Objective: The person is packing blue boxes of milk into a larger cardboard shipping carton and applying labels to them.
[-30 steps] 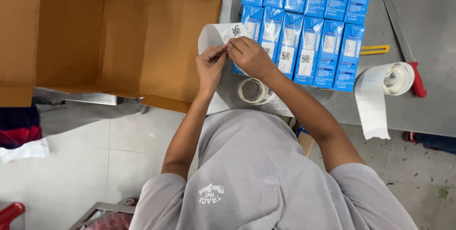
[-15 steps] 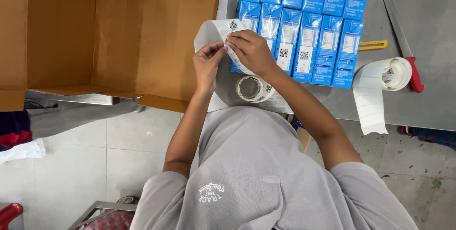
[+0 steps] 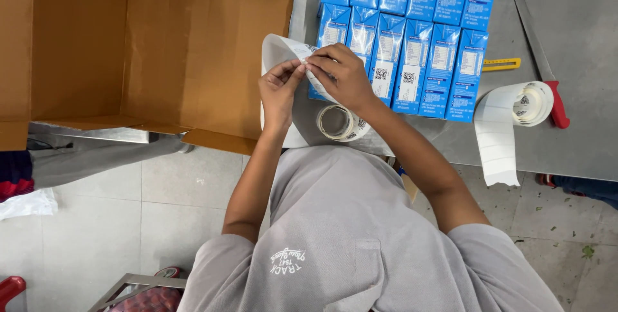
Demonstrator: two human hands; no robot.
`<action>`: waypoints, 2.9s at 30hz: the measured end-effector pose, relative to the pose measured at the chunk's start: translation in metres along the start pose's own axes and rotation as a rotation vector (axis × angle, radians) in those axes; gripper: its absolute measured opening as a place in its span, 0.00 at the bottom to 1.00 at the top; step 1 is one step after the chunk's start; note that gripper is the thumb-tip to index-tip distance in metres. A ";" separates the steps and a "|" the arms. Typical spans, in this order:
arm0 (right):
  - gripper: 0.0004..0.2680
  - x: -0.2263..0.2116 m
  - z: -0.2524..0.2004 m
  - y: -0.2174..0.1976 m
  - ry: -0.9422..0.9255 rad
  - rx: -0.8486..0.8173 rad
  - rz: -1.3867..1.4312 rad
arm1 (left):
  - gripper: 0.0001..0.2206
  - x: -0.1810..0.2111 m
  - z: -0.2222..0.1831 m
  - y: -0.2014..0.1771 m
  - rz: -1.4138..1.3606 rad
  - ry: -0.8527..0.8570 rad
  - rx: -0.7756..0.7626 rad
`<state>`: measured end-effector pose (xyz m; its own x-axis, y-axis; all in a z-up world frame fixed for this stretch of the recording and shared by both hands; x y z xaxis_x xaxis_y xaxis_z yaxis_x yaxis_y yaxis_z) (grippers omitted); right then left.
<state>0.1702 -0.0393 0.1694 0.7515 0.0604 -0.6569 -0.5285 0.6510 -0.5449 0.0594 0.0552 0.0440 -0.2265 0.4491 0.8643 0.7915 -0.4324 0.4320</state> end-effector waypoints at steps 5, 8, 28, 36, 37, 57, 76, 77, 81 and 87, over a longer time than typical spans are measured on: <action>0.04 -0.003 0.010 -0.002 -0.061 -0.126 -0.055 | 0.06 0.009 -0.003 0.001 0.129 0.091 0.002; 0.05 -0.009 0.016 0.002 -0.159 -0.204 -0.159 | 0.06 0.017 -0.004 0.004 0.208 0.164 0.000; 0.04 0.146 0.012 -0.106 0.693 0.234 0.218 | 0.10 0.107 -0.025 0.021 0.860 0.615 0.223; 0.02 0.103 -0.032 -0.171 0.517 0.281 0.160 | 0.20 -0.016 0.004 0.177 0.208 -0.415 -0.386; 0.01 0.092 -0.038 -0.180 0.434 0.272 0.137 | 0.22 -0.032 0.005 0.191 0.168 -0.563 -0.383; 0.04 0.096 -0.167 -0.226 0.297 -0.127 -0.433 | 0.10 -0.114 -0.030 0.281 0.923 0.430 -0.729; 0.07 0.152 -0.171 -0.208 0.550 0.071 -0.204 | 0.11 -0.012 -0.018 0.226 0.917 0.691 -0.409; 0.07 0.151 -0.171 -0.207 0.545 0.064 -0.199 | 0.11 0.011 -0.026 0.212 0.920 0.691 -0.399; 0.05 0.121 -0.173 -0.199 0.386 0.060 -0.351 | 0.10 0.045 -0.040 0.088 0.771 0.369 -0.153; 0.02 0.076 -0.156 -0.153 0.321 -0.026 -0.365 | 0.13 0.035 -0.074 0.004 0.826 -0.074 0.036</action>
<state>0.2468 -0.2523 0.1213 0.7322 -0.4075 -0.5457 -0.2657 0.5668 -0.7798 0.0123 0.0116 0.0951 0.4727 0.0487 0.8799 0.7044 -0.6208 -0.3441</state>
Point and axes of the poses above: each hand's wrist, its own z-axis towards the middle knuckle, its own y-axis out of the palm, x = y × z, the point moved 8 cm from there along z, towards the middle knuckle, and after that the axes turned 5 degrees about x, right-handed, at the moved point
